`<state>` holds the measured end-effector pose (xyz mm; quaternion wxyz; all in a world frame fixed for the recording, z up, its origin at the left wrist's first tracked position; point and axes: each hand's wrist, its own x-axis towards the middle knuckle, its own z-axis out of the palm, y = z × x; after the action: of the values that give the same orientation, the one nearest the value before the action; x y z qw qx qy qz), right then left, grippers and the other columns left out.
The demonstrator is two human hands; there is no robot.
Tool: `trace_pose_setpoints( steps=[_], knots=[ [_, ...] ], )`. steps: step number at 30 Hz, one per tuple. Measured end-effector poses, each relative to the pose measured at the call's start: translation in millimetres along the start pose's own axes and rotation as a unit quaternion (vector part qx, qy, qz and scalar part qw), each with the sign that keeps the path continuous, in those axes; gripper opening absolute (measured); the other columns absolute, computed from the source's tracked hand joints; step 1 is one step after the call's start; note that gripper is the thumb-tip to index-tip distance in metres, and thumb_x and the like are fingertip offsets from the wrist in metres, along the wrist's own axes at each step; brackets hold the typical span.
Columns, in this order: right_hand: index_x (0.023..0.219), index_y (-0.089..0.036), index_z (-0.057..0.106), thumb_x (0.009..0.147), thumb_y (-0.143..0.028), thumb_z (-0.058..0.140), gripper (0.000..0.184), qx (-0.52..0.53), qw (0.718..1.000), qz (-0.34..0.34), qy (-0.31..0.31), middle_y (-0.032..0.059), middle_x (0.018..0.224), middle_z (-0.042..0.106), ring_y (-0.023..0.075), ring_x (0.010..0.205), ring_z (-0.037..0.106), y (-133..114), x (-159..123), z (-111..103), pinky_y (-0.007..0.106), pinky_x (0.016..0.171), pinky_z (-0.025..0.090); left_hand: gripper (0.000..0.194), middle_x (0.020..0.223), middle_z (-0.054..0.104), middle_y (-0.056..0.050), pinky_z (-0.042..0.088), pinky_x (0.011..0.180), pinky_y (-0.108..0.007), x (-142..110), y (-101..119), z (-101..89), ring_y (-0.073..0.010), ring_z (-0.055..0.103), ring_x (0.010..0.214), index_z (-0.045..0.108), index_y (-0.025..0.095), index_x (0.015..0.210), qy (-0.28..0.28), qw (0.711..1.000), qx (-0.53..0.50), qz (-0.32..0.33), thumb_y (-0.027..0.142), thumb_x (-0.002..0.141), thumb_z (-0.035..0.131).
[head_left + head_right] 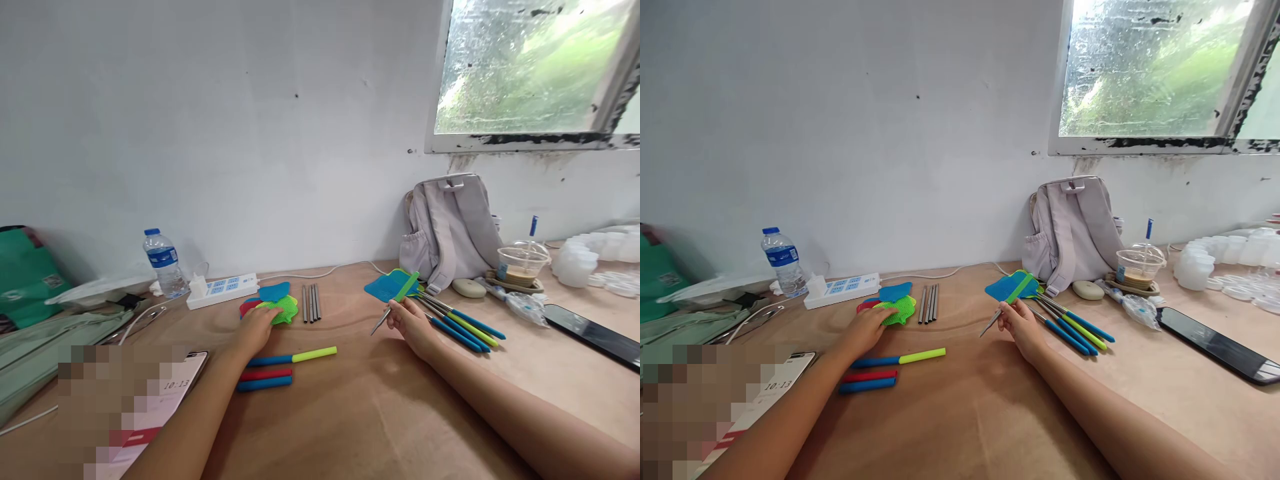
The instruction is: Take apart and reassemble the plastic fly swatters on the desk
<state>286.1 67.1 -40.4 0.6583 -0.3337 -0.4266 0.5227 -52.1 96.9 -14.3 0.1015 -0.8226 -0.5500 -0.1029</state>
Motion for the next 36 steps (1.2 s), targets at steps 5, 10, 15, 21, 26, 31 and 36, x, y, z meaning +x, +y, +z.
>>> trace_pose_setpoints(
  steps=[5, 10, 15, 21, 26, 31, 36],
  knots=[
    [0.069, -0.018, 0.055, 0.057, -0.025, 0.073, 0.023, 0.045, 0.998, 0.041, 0.031, -0.0038, 0.059, 0.054, 0.0101, 0.054, 0.055, -1.8, -1.2, 2.5, 0.023, 0.054, 0.045, 0.039, 0.099, 0.064, -0.008, 0.041, 0.083, -0.036, 1.9, 0.0, -17.2, -0.0225, 0.057, 0.093, 0.058, 0.017, 0.105, 0.100, 0.994, -0.052, 0.001, 0.010, 0.078, 0.031],
    [0.070, -0.019, 0.056, 0.059, -0.023, 0.069, 0.018, 0.043, 0.997, 0.050, 0.040, -0.0015, 0.060, 0.057, 0.0134, 0.059, 0.058, 0.3, 2.3, -3.5, 0.027, 0.058, 0.049, 0.029, 0.098, 0.062, -0.006, 0.042, 0.082, -0.034, 4.8, 29.4, -61.1, -0.0222, 0.056, 0.090, 0.057, 0.018, 0.100, 0.209, 0.934, -0.263, -0.118, 0.024, 0.075, 0.044],
    [0.067, -0.020, 0.053, 0.066, -0.027, 0.062, 0.011, 0.014, 0.999, 0.033, 0.033, 0.0005, 0.060, 0.058, 0.0150, 0.056, 0.058, -0.3, 7.0, -11.3, 0.029, 0.055, 0.051, 0.030, 0.082, 0.062, -0.001, 0.046, 0.066, -0.027, -5.8, 103.9, -85.8, -0.0155, 0.059, 0.072, 0.055, 0.017, 0.087, 0.001, 0.720, -0.678, -0.147, 0.026, 0.060, 0.062],
    [0.061, -0.019, 0.049, 0.072, -0.027, 0.057, 0.016, 0.089, 0.990, 0.095, 0.056, -0.0027, 0.053, 0.052, 0.0075, 0.040, 0.046, -4.4, 6.2, -8.0, 0.020, 0.038, 0.041, 0.034, 0.062, 0.059, 0.001, 0.039, 0.051, -0.022, -29.8, 173.7, -35.3, -0.0104, 0.053, 0.051, 0.057, 0.015, 0.085, -0.235, 0.571, -0.761, -0.202, 0.009, 0.051, 0.054],
    [0.062, -0.017, 0.049, 0.074, -0.028, 0.056, 0.018, 0.063, 0.991, 0.117, 0.020, -0.0030, 0.053, 0.052, 0.0058, 0.035, 0.042, -1.7, 0.8, -0.8, 0.019, 0.034, 0.036, 0.035, 0.061, 0.058, 0.002, 0.037, 0.051, -0.021, -35.6, 180.3, -16.7, -0.0095, 0.051, 0.052, 0.057, 0.016, 0.086, -0.216, 0.608, -0.732, -0.219, 0.008, 0.053, 0.050],
    [0.059, -0.016, 0.049, 0.075, -0.030, 0.055, 0.022, 0.023, 0.991, 0.129, -0.007, -0.0039, 0.047, 0.048, 0.0067, 0.034, 0.043, -2.2, -4.0, 4.6, 0.019, 0.032, 0.034, 0.034, 0.059, 0.056, 0.004, 0.037, 0.053, -0.022, -34.8, 177.4, -18.9, -0.0094, 0.051, 0.051, 0.055, 0.017, 0.087, -0.213, 0.595, -0.743, -0.221, 0.011, 0.054, 0.050],
    [0.057, -0.016, 0.048, 0.076, -0.029, 0.052, 0.023, 0.006, 0.990, 0.138, -0.003, -0.0041, 0.047, 0.047, 0.0058, 0.032, 0.041, -5.7, -7.2, 9.7, 0.018, 0.031, 0.034, 0.035, 0.061, 0.056, 0.003, 0.036, 0.053, -0.022, -34.1, 176.5, -13.3, -0.0099, 0.051, 0.052, 0.056, 0.017, 0.088, -0.222, 0.605, -0.735, -0.211, 0.011, 0.053, 0.051]
  ],
)
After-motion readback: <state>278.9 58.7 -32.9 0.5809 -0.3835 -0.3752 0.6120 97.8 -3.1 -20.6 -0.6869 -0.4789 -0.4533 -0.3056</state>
